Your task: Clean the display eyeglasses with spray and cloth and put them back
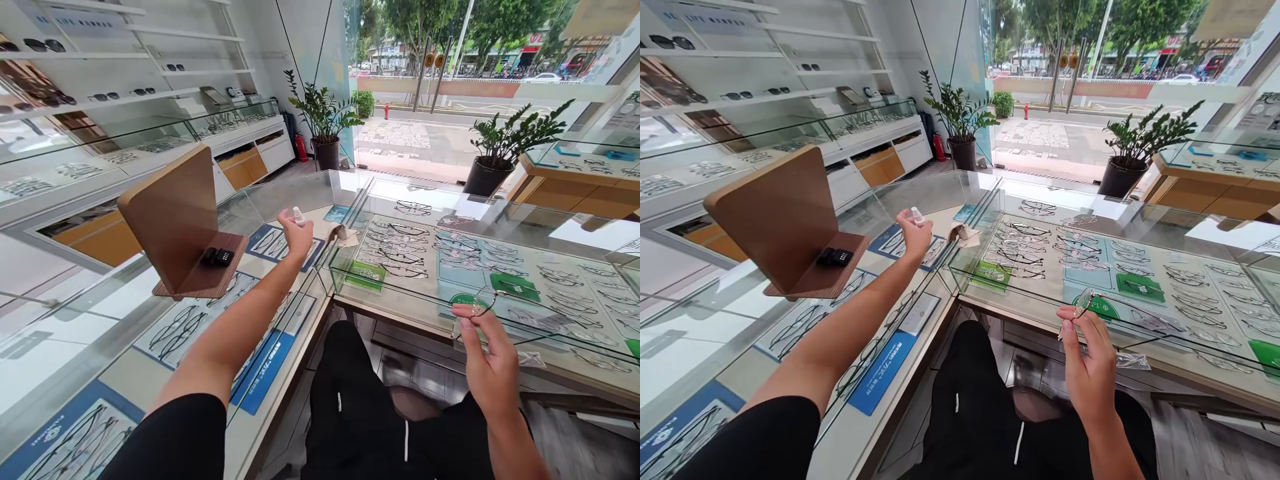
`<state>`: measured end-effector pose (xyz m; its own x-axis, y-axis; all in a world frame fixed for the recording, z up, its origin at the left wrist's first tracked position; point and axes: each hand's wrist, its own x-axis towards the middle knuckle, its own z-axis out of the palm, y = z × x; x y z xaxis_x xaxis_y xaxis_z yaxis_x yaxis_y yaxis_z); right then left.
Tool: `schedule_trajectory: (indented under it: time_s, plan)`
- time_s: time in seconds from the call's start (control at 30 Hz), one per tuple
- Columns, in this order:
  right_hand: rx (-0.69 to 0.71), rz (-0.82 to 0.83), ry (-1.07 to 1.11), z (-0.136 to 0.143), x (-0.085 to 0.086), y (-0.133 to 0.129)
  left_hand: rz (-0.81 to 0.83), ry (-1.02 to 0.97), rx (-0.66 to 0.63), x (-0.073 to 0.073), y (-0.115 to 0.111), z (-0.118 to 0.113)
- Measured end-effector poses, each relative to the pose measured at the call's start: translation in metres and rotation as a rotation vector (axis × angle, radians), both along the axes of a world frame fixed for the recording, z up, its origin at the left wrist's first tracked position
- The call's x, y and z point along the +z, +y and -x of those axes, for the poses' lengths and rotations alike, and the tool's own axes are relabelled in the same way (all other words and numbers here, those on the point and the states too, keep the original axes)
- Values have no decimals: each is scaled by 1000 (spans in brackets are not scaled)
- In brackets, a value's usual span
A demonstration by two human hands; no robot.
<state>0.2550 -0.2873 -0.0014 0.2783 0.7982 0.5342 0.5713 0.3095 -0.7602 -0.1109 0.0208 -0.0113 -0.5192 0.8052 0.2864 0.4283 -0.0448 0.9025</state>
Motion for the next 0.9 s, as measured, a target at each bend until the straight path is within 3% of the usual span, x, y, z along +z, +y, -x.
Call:
schedule_trajectory:
  time_s: [0.1,0.17,0.27,0.37,0.4,0.47,0.57,0.63,0.77,0.9]
  plan:
    - [1,6,13,-2,1,0,83,-82,-10,-9,1,3]
    - [3,12,21,-3,1,0,57,-100,-23,-6,0,2]
    - [3,18,36,-6,3,0,-13,-155,-52,9,-3,-6]
    - [-2,10,59,-8,7,-1,-93,-225,-144,35,-18,-22]
    - [-1,11,71,-8,9,-2,-113,-264,-217,46,-27,-30]
    - [16,29,112,-7,14,-2,-91,-473,-565,67,-52,-47]
    - [98,87,197,0,20,-1,152,-678,-1073,92,-97,-73]
    - [181,140,248,7,25,0,293,-786,-1290,102,-122,-86]
    - [329,264,318,25,35,4,476,-925,-1562,101,-149,-99]
    - [421,330,388,42,43,11,552,-918,-1699,86,-153,-105]
